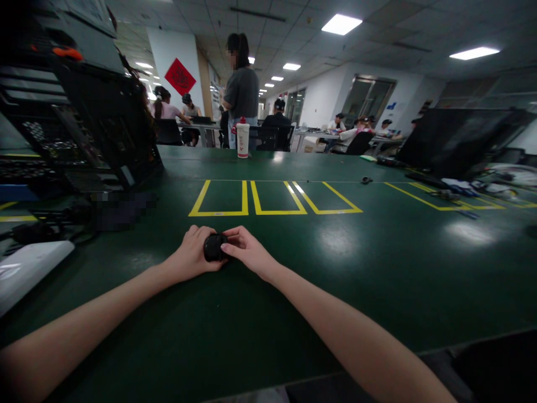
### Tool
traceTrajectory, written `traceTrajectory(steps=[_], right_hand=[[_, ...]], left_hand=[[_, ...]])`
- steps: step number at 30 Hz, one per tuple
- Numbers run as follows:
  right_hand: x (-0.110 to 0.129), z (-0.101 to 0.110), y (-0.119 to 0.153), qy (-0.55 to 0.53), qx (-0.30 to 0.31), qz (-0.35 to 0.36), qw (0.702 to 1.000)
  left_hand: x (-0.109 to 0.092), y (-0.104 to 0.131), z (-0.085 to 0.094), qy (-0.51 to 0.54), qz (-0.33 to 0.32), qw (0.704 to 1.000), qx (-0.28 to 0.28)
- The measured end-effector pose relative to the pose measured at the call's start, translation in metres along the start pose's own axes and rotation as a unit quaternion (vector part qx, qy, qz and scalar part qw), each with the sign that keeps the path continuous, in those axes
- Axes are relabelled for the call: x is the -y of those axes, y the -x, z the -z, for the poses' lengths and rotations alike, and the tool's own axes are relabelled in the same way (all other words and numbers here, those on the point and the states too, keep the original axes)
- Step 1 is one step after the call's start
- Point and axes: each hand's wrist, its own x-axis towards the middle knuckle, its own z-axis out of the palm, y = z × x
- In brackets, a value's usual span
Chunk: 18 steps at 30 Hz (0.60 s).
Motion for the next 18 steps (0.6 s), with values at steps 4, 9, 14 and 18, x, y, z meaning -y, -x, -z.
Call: traceTrajectory(steps=[4, 9, 14, 18], right_hand=[[0.0002, -0.0004, -0.0013, -0.011, 0.004, -0.012, 1.0], [0.0026, 0.0007, -0.0004, -0.023, 0.031, -0.008, 0.999], [0.0001, 0.0013, -0.0004, -0.007, 0.01, 0.0, 1.0], [-0.0026, 0.0023, -0.0014, 0.0, 0.007, -0.008, 1.0]], left_hand=[[0.0011, 0.0001, -0.0033, -0.012, 0.006, 1.0, -0.014], [0.0008, 0.0004, -0.0016, -0.001, 0.013, 1.0, -0.003], [0.0003, 0.0004, 0.0007, -0.003, 0.007, 1.0, 0.0], [-0.0009, -0.0001, 0.0011, -0.017, 0.002, 1.0, 0.004]])
